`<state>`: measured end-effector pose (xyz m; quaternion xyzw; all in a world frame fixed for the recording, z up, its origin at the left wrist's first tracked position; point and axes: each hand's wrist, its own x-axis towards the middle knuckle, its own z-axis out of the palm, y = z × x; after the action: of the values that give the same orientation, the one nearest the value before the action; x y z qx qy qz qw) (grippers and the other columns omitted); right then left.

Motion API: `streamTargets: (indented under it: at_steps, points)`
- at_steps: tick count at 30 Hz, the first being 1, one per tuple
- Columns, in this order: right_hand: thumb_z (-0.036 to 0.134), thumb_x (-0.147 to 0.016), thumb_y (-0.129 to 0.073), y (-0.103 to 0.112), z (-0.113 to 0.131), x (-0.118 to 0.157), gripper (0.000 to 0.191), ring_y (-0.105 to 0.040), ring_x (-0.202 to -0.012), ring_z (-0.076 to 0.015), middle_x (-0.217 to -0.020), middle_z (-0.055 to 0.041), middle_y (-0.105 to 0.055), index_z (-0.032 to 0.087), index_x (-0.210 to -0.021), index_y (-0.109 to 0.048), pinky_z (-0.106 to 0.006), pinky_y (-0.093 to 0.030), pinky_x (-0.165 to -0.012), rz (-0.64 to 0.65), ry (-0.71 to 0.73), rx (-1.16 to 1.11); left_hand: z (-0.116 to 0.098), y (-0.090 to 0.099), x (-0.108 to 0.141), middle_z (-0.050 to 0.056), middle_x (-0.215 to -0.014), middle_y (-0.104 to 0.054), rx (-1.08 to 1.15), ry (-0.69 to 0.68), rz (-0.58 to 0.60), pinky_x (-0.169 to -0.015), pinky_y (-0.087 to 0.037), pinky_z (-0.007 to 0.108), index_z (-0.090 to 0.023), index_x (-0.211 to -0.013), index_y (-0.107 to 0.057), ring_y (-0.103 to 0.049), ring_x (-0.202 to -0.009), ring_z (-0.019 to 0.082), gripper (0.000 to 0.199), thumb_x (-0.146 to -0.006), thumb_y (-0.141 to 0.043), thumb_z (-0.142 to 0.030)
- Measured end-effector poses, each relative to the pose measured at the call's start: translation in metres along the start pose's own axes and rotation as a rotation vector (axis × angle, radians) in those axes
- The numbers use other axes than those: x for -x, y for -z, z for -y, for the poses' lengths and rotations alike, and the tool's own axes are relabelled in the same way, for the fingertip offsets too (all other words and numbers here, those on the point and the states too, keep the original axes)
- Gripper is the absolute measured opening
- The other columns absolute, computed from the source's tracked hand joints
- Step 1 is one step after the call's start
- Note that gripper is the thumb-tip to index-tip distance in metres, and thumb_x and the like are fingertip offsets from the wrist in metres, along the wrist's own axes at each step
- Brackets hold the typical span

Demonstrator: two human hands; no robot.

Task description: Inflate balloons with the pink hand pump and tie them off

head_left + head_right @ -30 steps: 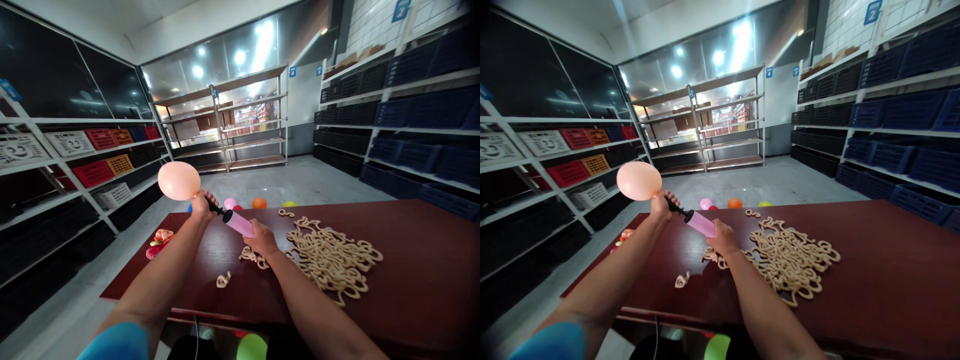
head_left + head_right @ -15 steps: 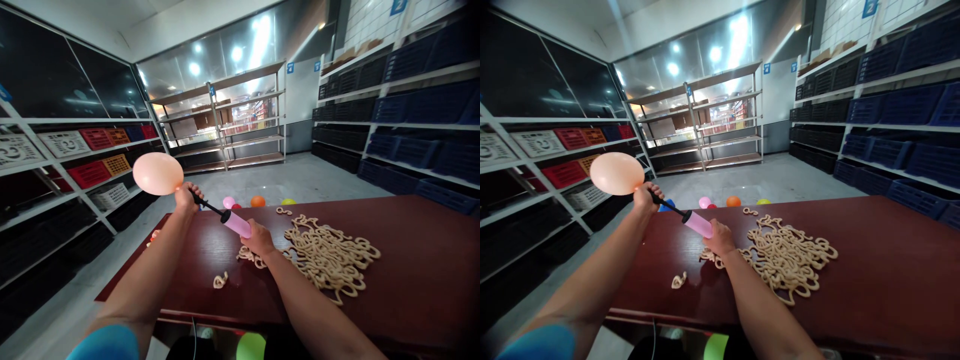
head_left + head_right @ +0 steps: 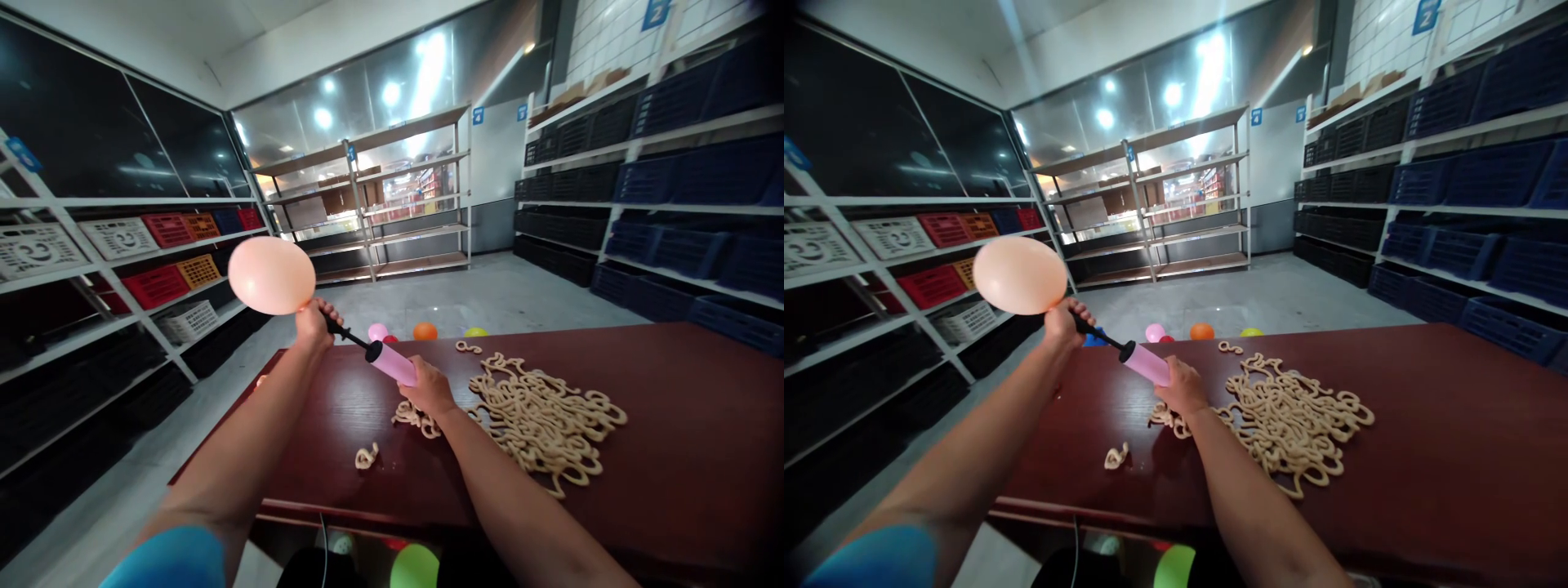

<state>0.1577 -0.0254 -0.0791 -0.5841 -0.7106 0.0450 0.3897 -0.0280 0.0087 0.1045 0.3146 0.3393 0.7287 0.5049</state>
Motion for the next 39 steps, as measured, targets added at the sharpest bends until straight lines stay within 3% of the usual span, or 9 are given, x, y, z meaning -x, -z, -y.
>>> streamTargets:
  at_steps: [4, 7, 10, 16, 19, 23, 32, 35, 39]
  points:
    - [0.029, -0.067, -0.063, -0.003, 0.002, 0.000, 0.035, -0.058, -0.079, -0.0200, -0.087, -0.0042, -0.063, 0.020, -0.098, -0.051, -0.027, -0.035, -0.066, -0.017, -0.006, 0.022, -0.048, 0.006, -0.015, -0.004, -0.048, -0.029, -0.005, -0.067, 0.014, -0.035, -0.027, 0.021, -0.020, -0.058, -0.031, -0.032, -0.036, 0.009, 0.017, -0.059, -0.042, -0.006]
    - [0.028, -0.068, -0.062, -0.007, 0.003, 0.001, 0.029, -0.058, -0.078, -0.0196, -0.085, -0.0044, -0.063, 0.020, -0.094, -0.051, -0.027, -0.034, -0.065, -0.001, -0.008, 0.035, -0.055, 0.011, -0.020, -0.004, -0.048, -0.029, -0.013, -0.096, 0.013, -0.035, -0.026, 0.021, -0.019, -0.058, -0.031, -0.032, -0.036, 0.008, 0.016, -0.059, -0.041, -0.006]
    - [0.027, -0.069, -0.061, -0.008, 0.003, 0.003, 0.027, -0.058, -0.076, -0.0187, -0.083, -0.0039, -0.063, 0.020, -0.093, -0.051, -0.026, -0.033, -0.064, 0.024, -0.010, 0.033, -0.031, 0.010, -0.017, -0.005, -0.048, -0.029, -0.006, -0.067, -0.006, -0.035, -0.025, 0.020, -0.019, -0.058, -0.031, -0.031, -0.036, 0.008, 0.016, -0.058, -0.041, -0.007]
    - [0.031, -0.067, -0.064, -0.007, -0.002, 0.003, 0.033, -0.058, -0.076, -0.0192, -0.084, -0.0036, -0.063, 0.020, -0.095, -0.050, -0.026, -0.033, -0.064, 0.024, -0.032, 0.030, 0.051, -0.007, 0.010, -0.005, -0.046, -0.028, -0.016, 0.038, 0.034, -0.035, -0.025, 0.020, -0.020, -0.056, -0.028, -0.031, -0.035, 0.008, 0.018, -0.059, -0.042, -0.010]
    - [0.032, -0.066, -0.065, -0.005, -0.003, 0.003, 0.036, -0.058, -0.075, -0.0191, -0.084, -0.0033, -0.063, 0.020, -0.097, -0.050, -0.027, -0.034, -0.065, 0.013, -0.041, 0.021, 0.068, -0.012, 0.019, -0.005, -0.046, -0.029, -0.021, 0.041, 0.039, -0.035, -0.026, 0.021, -0.020, -0.056, -0.027, -0.032, -0.035, 0.008, 0.019, -0.059, -0.043, -0.011]
    - [0.032, -0.068, -0.064, -0.001, -0.001, 0.000, 0.036, -0.058, -0.078, -0.0190, -0.086, -0.0034, -0.063, 0.020, -0.100, -0.050, -0.026, -0.035, -0.066, 0.014, -0.036, -0.012, 0.047, -0.011, 0.014, -0.005, -0.046, -0.029, -0.034, 0.026, 0.034, -0.036, -0.028, 0.021, -0.020, -0.057, -0.029, -0.033, -0.036, 0.009, 0.017, -0.058, -0.043, -0.010]
    - [0.028, -0.067, -0.062, -0.001, 0.005, -0.001, 0.036, -0.057, -0.081, -0.0205, -0.089, -0.0047, -0.063, 0.020, -0.101, -0.052, -0.028, -0.037, -0.068, -0.013, -0.039, 0.001, -0.059, 0.004, -0.018, -0.005, -0.048, -0.029, -0.001, -0.067, 0.027, -0.035, -0.027, 0.020, -0.019, -0.059, -0.030, -0.032, -0.036, 0.008, 0.017, -0.060, -0.043, -0.007]
    - [0.027, -0.069, -0.060, -0.004, 0.006, 0.001, 0.030, -0.057, -0.078, -0.0198, -0.086, -0.0049, -0.063, 0.019, -0.097, -0.052, -0.028, -0.036, -0.067, -0.013, -0.010, 0.012, -0.056, 0.007, -0.021, -0.005, -0.049, -0.029, 0.011, -0.091, 0.013, -0.035, -0.026, 0.020, -0.019, -0.059, -0.031, -0.031, -0.036, 0.008, 0.017, -0.060, -0.043, -0.008]
    - [0.027, -0.069, -0.060, -0.005, 0.004, 0.003, 0.025, -0.058, -0.075, -0.0189, -0.083, -0.0040, -0.063, 0.020, -0.090, -0.050, -0.027, -0.035, -0.064, 0.002, -0.006, 0.039, -0.013, 0.004, -0.011, -0.005, -0.048, -0.028, -0.003, -0.029, 0.009, -0.035, -0.025, 0.020, -0.019, -0.058, -0.030, -0.031, -0.036, 0.007, 0.017, -0.059, -0.042, -0.008]
